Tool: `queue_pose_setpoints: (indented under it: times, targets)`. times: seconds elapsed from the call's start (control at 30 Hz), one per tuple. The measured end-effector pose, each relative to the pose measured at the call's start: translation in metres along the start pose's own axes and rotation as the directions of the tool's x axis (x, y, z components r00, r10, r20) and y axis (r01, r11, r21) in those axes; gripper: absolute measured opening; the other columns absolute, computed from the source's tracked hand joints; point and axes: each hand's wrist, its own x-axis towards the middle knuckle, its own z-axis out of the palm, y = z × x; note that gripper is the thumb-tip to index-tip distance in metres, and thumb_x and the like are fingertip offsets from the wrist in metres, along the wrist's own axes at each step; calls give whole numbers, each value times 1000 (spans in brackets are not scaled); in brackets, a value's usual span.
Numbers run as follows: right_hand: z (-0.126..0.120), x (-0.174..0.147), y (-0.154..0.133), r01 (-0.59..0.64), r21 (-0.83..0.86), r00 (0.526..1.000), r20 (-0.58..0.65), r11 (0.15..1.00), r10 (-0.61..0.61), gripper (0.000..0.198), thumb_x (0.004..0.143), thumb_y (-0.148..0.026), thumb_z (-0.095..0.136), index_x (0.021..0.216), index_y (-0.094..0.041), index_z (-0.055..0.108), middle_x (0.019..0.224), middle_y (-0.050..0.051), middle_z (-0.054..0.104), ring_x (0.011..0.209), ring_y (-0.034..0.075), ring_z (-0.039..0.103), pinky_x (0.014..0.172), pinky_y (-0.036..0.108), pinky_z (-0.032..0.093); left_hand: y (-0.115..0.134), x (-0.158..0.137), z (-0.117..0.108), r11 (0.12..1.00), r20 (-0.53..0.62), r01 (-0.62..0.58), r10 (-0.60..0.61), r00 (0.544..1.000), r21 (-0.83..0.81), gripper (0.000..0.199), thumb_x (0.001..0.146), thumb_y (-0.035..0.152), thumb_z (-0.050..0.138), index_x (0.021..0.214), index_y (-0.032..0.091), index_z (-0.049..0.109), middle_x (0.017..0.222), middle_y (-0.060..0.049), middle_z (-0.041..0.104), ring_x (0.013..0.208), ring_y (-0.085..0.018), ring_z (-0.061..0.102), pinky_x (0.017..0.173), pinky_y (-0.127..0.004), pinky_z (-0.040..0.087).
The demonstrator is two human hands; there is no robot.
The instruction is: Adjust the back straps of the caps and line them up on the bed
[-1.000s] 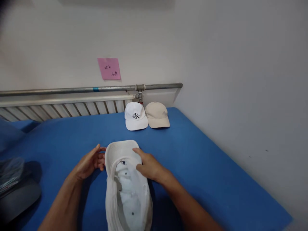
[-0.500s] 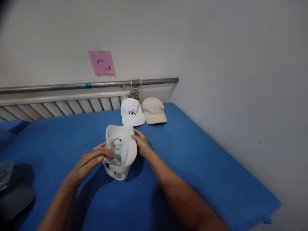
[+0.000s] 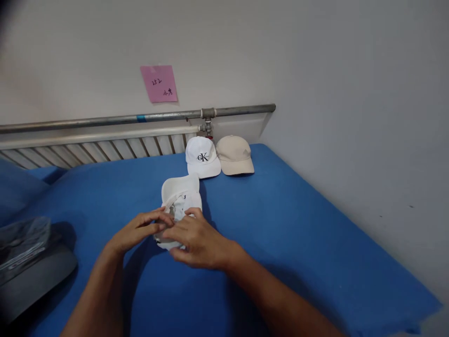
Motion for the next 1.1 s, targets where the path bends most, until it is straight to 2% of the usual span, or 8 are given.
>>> queue_pose_setpoints:
  times: [0.07, 0.13, 0.23, 0.33, 0.5, 0.63, 0.87, 1.1]
  targets:
    - [0, -1, 9, -106, 32, 994, -34, 994, 107, 24, 77, -11, 55, 94, -22, 69, 85, 1, 71, 83, 18, 61, 89, 38, 40, 1, 2, 4, 998, -7, 31, -31, 999, 56, 23, 83, 36, 57, 80, 24, 76, 89, -3, 74, 114, -28, 56, 114, -41, 19]
    - [-6, -5, 26, -236, 131, 956, -146, 963, 255, 22, 74, -10, 53, 86, -20, 69, 83, 1, 69, 81, 17, 60, 77, 31, 44, 2, 3, 7, 997, -14, 26, -25, 1000, 68, 28, 86, 39, 53, 82, 24, 76, 90, -4, 73, 114, -28, 55, 109, -40, 27]
    - [-17, -10, 50, -325, 212, 901, -228, 922, 370, 19, 70, -12, 52, 79, -20, 66, 80, 0, 67, 78, 17, 60, 71, 29, 44, 4, 4, 12, 999, 29, -3, 2, 1000, 39, 21, 81, 36, 60, 85, 23, 75, 91, -4, 70, 97, -26, 58, 92, -34, 42]
    - [-19, -11, 57, -341, 110, 902, -240, 934, 358, 17, 70, -11, 52, 77, -20, 65, 78, 0, 67, 76, 17, 60, 76, 31, 43, 3, 5, 18, 999, 62, 47, -47, 997, 0, 15, 72, 28, 69, 84, 21, 75, 85, -3, 68, 84, -22, 58, 76, -29, 44]
    - [-11, -6, 27, -274, -263, 882, -451, 925, 133, 15, 76, -12, 56, 86, -20, 63, 93, 6, 68, 91, 21, 59, 88, 40, 38, -1, 10, 27, 988, -16, 101, -103, 995, -119, 20, 72, 24, 68, 91, 20, 75, 90, -5, 71, 85, -22, 60, 78, -29, 45]
    - [1, -3, 8, -273, -244, 904, -397, 931, 161, 12, 85, -16, 51, 86, -21, 61, 83, 5, 64, 80, 18, 59, 75, 31, 45, -1, 12, 30, 983, -37, 93, -100, 994, -161, 19, 74, 26, 67, 90, 19, 74, 85, -4, 71, 79, -21, 61, 73, -28, 46]
    - [17, -4, 24, -345, -203, 902, -343, 916, 263, 16, 78, -8, 53, 88, -19, 59, 87, 5, 60, 79, 16, 57, 73, 30, 46, 0, 14, 36, 995, -47, 50, -54, 997, -90, 26, 73, 22, 67, 98, 23, 76, 94, -3, 73, 86, -22, 63, 76, -28, 47]
    - [21, -4, 28, -358, -175, 887, -372, 917, 275, 16, 76, -7, 54, 86, -20, 56, 83, 3, 57, 77, 16, 55, 72, 29, 44, -3, 16, 41, 999, -89, 32, -34, 995, -25, 27, 72, 22, 68, 97, 26, 77, 89, -1, 75, 75, -21, 63, 67, -27, 46]
